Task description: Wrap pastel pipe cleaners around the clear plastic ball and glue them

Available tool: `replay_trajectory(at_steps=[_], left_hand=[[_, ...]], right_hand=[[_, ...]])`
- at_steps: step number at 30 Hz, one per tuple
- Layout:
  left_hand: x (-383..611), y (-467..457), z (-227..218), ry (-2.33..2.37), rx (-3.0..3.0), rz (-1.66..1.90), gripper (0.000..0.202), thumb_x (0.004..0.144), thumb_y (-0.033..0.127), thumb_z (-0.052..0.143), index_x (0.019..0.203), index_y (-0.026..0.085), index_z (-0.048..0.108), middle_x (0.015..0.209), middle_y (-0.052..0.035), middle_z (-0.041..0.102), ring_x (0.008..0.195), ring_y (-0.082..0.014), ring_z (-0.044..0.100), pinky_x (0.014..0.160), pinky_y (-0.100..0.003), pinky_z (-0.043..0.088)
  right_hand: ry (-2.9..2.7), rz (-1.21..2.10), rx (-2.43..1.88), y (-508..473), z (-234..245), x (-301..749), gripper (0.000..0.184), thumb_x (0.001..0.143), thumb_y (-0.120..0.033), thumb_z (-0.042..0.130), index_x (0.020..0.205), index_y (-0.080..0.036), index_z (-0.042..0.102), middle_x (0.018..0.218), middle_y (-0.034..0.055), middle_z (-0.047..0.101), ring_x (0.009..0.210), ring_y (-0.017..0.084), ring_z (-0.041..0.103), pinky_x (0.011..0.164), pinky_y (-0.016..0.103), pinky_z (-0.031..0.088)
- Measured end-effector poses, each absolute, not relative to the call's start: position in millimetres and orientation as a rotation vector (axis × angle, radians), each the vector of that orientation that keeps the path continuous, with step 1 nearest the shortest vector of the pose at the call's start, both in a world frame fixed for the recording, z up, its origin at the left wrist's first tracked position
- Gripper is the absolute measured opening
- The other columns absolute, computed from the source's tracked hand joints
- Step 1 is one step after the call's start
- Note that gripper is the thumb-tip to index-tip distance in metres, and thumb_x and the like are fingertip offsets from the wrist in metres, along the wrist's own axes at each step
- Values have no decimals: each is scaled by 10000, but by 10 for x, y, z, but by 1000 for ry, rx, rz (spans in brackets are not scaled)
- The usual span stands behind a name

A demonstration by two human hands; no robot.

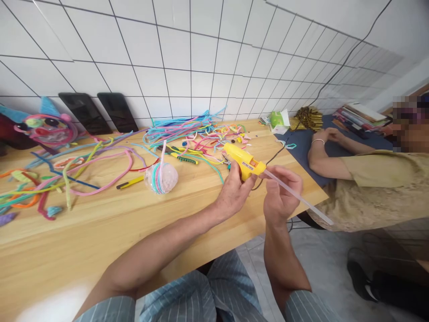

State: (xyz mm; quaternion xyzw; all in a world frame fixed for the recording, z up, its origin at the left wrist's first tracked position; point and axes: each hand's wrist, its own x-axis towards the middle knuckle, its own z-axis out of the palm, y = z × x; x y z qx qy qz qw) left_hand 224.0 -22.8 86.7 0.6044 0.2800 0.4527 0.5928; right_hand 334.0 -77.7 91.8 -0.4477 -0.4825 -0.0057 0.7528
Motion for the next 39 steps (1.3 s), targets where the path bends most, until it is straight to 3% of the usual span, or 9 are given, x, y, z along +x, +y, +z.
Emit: replay_trajectory(at_steps=[6,18,22,26,29,32,35,39], left_hand=[[2227,-255,828,644,1553,1108,266,1049,276,694,1124,251,440,1008,1,603,869,-175,581,799,-324,467],[2174,-243,859,620,1748,1093,305,1062,307,668,1220,251,412,1158,-86,662,1103,-282,698,977,-427,591],[2178,-250,874,635,1755,1052,339,1055,293,671,1259,248,403,1158,-95,681,1106,-296,727,960,-428,610],[2161,-251,902,622,1761,1042,324,1066,291,647,1274,235,405,1159,-112,704,1095,-304,745,951,-442,625],[2154,-252,902,547,1769,1052,330,1066,271,629,1313,226,415,1213,-131,712,1192,-320,747,1023,-475,636],[2165,-256,867,480,1788,1070,399,1070,256,618,1411,208,418,1282,-155,711,1283,-329,728,1091,-506,632],[2192,-257,818,514,1759,1082,554,1070,276,654,1549,204,385,1306,-157,722,1231,-303,748,1038,-470,654],[2232,-260,764,606,1704,1131,931,1006,302,799,1744,238,236,1326,-134,756,1236,-279,774,1066,-447,651]], right_hand=[[-1070,-158,-946,-813,935,3442,124,948,-341,867,988,-250,794,864,2,804,775,190,762,725,372,634],[-974,-231,-869,-752,967,3366,153,892,-357,886,880,-251,776,759,-25,770,707,192,732,667,360,607],[-938,-221,-880,-738,981,3336,221,900,-406,884,823,-251,747,707,-32,750,669,181,706,663,351,593],[-909,-187,-930,-739,968,3312,265,904,-445,877,821,-248,720,734,-28,727,685,177,693,671,350,595],[-910,-149,-958,-750,923,3311,329,851,-514,918,979,-254,763,924,6,776,875,203,757,758,363,632],[-941,-58,-1032,-759,858,3314,459,796,-479,973,1155,-254,797,1088,32,810,999,208,783,886,375,654],[-921,-27,-1082,-750,813,3313,384,802,-404,977,1113,-243,818,1075,27,818,992,206,792,923,385,657],[-874,-78,-1039,-705,816,3309,351,807,-401,969,1077,-241,813,1065,25,813,1007,219,795,934,410,664]])
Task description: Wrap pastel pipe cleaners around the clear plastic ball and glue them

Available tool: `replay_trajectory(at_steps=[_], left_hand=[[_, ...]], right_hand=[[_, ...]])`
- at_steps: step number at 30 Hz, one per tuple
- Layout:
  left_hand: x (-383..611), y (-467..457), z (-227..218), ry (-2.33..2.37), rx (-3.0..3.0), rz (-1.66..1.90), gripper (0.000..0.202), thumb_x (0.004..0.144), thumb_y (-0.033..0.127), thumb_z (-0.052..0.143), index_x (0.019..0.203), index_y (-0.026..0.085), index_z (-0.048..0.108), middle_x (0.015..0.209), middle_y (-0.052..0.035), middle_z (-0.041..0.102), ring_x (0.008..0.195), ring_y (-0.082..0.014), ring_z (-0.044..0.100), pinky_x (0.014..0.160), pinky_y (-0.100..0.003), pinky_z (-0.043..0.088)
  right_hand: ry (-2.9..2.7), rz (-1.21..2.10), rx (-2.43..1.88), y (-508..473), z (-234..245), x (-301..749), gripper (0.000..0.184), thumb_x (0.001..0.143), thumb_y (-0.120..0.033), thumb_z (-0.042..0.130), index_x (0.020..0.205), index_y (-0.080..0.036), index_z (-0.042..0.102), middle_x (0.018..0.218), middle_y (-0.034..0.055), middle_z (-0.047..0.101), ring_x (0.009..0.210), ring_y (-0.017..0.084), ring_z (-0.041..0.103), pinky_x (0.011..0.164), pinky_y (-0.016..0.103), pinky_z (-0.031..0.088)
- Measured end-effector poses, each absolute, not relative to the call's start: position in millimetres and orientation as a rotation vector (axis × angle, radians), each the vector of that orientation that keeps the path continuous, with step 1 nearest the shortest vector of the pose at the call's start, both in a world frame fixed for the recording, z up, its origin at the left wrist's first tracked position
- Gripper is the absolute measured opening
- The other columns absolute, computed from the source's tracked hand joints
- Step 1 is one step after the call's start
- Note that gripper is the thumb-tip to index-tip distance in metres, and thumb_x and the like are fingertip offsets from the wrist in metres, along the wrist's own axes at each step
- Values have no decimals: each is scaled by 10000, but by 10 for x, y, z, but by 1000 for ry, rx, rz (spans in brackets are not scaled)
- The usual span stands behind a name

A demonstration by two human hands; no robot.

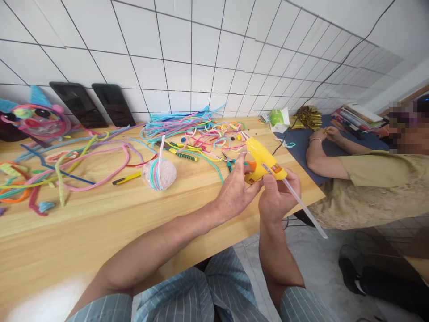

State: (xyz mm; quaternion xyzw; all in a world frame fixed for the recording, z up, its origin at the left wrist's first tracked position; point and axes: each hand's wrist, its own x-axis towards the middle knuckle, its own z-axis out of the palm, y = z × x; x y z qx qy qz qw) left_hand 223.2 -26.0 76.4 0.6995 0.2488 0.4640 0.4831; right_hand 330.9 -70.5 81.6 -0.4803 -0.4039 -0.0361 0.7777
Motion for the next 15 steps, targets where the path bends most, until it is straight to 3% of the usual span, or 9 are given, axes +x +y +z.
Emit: replay_trajectory(at_steps=[3,10,12,15], left_hand=[[2235,-265,737,614,1717,1157,935,1022,308,789,1775,232,240,1312,-138,782,1258,-285,787,1105,-470,643],[2196,-222,722,616,1784,1229,580,1088,339,689,1623,219,499,1437,-171,775,1325,-314,772,1134,-495,641],[2193,-205,717,624,1811,1259,576,1091,340,686,1622,214,503,1406,-162,793,1310,-310,776,1134,-490,640],[2190,-201,705,627,1841,1259,589,1092,329,690,1636,213,497,1386,-152,806,1279,-296,789,1120,-475,645]], right_hand=[[-863,-92,-1032,-668,820,3309,349,816,-408,965,1070,-237,798,1064,25,802,1006,213,792,925,401,665],[-928,16,-1048,-697,766,3357,541,805,-522,948,1236,-268,742,1152,35,769,954,199,775,859,381,667],[-944,-39,-989,-734,772,3386,473,841,-488,920,1223,-274,742,1063,13,765,831,177,745,784,366,648],[-917,-176,-929,-776,795,3427,254,881,-391,887,1053,-261,754,879,-18,756,708,167,701,715,357,611]])
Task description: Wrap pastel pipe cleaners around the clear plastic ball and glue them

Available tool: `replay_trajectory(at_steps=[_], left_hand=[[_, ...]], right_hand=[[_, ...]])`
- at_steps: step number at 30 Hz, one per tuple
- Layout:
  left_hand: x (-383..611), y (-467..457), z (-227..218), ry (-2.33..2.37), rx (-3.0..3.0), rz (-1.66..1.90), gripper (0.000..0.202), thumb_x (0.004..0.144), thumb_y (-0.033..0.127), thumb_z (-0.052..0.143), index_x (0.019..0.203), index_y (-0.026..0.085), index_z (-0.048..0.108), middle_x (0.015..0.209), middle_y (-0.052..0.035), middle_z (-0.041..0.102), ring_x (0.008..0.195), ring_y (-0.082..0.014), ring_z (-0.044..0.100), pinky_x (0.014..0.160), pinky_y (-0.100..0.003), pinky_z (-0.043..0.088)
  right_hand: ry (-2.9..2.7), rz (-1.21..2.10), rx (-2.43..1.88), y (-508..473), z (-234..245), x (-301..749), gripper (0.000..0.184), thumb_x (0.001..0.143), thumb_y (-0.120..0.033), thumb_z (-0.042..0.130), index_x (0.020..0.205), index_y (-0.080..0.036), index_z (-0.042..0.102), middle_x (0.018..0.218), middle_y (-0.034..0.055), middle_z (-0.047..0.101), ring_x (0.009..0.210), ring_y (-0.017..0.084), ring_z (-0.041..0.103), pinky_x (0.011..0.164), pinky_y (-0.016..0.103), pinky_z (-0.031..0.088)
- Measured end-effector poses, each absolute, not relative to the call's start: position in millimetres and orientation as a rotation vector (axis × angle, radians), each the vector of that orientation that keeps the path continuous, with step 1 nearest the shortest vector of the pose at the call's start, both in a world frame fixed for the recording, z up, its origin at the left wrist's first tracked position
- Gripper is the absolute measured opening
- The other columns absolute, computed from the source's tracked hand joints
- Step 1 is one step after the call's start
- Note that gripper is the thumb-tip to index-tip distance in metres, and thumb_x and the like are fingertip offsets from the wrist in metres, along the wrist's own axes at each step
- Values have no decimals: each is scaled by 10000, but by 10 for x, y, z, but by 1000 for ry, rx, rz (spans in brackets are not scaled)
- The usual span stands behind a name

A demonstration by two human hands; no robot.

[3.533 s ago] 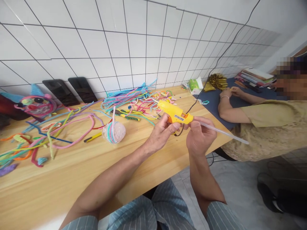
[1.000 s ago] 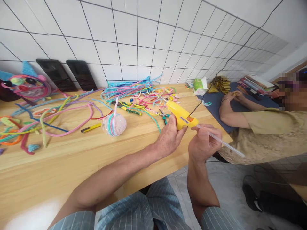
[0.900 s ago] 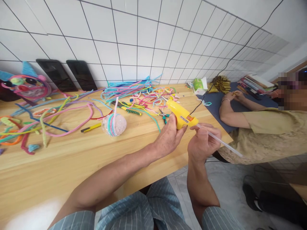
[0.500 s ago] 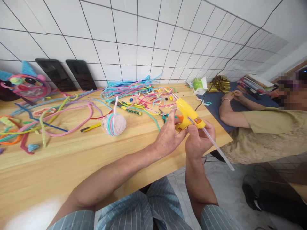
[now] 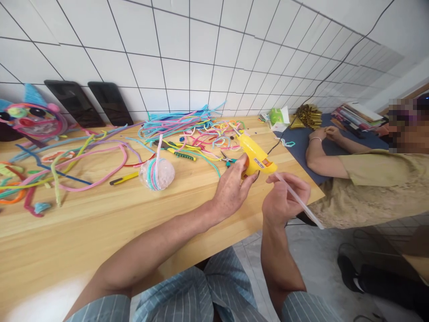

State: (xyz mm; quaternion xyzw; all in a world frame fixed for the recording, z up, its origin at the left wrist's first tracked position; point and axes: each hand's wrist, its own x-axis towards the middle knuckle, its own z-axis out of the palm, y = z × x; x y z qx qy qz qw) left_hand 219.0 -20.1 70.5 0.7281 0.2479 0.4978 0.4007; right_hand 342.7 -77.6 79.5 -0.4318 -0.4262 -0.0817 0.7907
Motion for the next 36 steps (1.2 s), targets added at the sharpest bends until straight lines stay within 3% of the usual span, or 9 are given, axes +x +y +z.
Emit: replay_trajectory(at_steps=[3,9,18,31,36], left_hand=[[2188,-211,686,622,1867,1234,593,1099,333,690,1647,219,495,1372,-144,819,1268,-286,800,1113,-460,652],[2201,-214,639,667,1948,1228,628,1103,357,704,1671,241,463,1357,-125,825,1267,-292,809,1092,-464,657],[2172,-236,649,669,2104,1292,560,1147,386,653,1623,187,435,1249,-126,831,1152,-289,810,979,-415,623],[2173,-236,643,638,2176,1340,548,1173,412,606,1623,169,409,1216,-123,830,1101,-277,814,944,-395,615],[2182,-209,659,661,2178,1403,505,1167,379,618,1592,181,429,1195,-99,836,1082,-259,830,928,-379,653]], right_hand=[[-875,-240,-951,-787,809,3448,242,867,-411,901,928,-246,734,805,-19,750,684,179,700,693,372,604],[-828,-282,-992,-775,816,3435,353,840,-522,938,885,-245,725,781,-21,756,694,193,722,709,399,621],[-853,-290,-888,-751,847,3444,205,890,-369,891,848,-251,729,742,-47,759,634,169,696,683,362,577],[-818,-242,-901,-767,862,3453,309,900,-436,862,763,-250,657,670,-69,677,602,160,661,627,330,533],[-853,-166,-919,-779,864,3446,311,916,-515,890,892,-242,742,749,-50,720,621,154,682,657,338,568]])
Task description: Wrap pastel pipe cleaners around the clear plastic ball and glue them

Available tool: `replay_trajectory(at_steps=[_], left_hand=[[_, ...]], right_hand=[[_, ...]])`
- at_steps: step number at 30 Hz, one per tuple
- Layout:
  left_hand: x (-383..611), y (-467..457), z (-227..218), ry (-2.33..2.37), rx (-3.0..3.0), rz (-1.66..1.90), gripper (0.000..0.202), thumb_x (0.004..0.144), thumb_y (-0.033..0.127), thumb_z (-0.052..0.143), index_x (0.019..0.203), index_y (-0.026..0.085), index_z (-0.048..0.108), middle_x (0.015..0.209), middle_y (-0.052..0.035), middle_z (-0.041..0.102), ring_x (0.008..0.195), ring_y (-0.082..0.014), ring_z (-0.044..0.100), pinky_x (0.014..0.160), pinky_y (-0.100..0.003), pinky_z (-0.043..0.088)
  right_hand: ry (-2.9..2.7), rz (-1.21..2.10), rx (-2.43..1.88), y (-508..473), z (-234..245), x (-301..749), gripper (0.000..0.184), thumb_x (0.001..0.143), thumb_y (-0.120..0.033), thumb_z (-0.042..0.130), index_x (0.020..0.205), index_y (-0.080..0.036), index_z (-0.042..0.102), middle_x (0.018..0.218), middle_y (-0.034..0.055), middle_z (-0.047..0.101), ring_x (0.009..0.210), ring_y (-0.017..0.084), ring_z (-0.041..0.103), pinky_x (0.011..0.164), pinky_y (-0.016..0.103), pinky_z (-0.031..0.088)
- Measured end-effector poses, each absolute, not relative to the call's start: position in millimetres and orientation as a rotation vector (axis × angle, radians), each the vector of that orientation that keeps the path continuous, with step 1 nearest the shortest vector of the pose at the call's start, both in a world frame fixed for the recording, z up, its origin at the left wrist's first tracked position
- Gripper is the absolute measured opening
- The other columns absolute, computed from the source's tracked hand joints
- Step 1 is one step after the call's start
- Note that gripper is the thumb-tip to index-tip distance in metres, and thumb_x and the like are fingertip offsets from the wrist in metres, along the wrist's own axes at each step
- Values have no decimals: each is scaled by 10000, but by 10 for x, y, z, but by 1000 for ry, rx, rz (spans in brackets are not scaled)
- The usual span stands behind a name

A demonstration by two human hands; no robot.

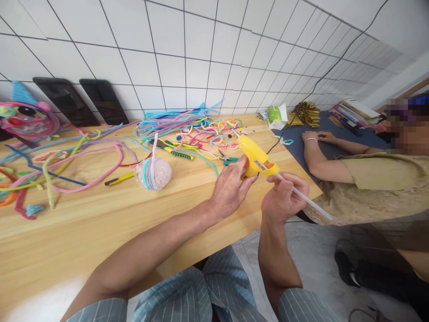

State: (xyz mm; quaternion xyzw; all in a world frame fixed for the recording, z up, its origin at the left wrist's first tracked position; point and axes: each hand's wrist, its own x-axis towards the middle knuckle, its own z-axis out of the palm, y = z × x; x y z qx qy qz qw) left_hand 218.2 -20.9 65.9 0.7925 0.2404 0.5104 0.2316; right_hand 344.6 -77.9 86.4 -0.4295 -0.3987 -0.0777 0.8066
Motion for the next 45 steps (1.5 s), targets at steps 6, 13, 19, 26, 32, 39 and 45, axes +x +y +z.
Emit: replay_trajectory(at_steps=[6,13,19,26,32,39,45], left_hand=[[2179,-201,662,665,2139,1349,524,1141,345,663,1595,185,457,1209,-97,839,1091,-239,833,959,-368,677],[2164,-184,652,606,2113,1324,537,1154,345,637,1626,185,438,1306,-127,832,1181,-243,828,1009,-375,685],[2173,-159,624,585,2149,1381,529,1169,362,613,1639,202,428,1305,-127,826,1169,-243,824,1001,-379,687],[2185,-145,605,534,2188,1501,545,1188,395,574,1657,166,416,1243,-140,823,1066,-238,816,956,-385,684],[2188,-129,626,520,2225,1626,535,1200,432,533,1646,158,421,1148,-117,825,1006,-231,807,916,-358,674],[2180,-135,633,517,2240,1573,590,1186,400,576,1695,179,375,1181,-124,829,1053,-255,804,936,-389,672],[2184,-165,622,529,2242,1521,590,1191,421,561,1689,173,366,1200,-134,832,1048,-261,818,933,-399,683]], right_hand=[[-957,-178,-936,-825,852,3480,226,879,-408,946,948,-253,796,842,-29,796,682,167,742,691,357,609],[-962,-140,-902,-864,850,3523,160,880,-360,933,929,-254,824,836,-26,811,690,169,759,671,353,640],[-899,-108,-930,-871,878,3556,262,885,-465,920,839,-238,798,769,-16,781,656,173,736,636,355,646],[-868,-94,-914,-846,894,3506,276,858,-451,963,831,-232,797,759,-34,768,632,151,732,645,328,638],[-881,-121,-925,-839,919,3483,291,861,-454,952,795,-233,774,704,-45,724,621,154,702,639,334,629],[-840,-146,-936,-826,935,3439,344,845,-470,946,746,-229,722,678,-55,668,614,151,668,594,324,612],[-782,-122,-939,-814,896,3395,370,855,-500,934,771,-230,695,714,-65,655,592,131,636,613,325,611]])
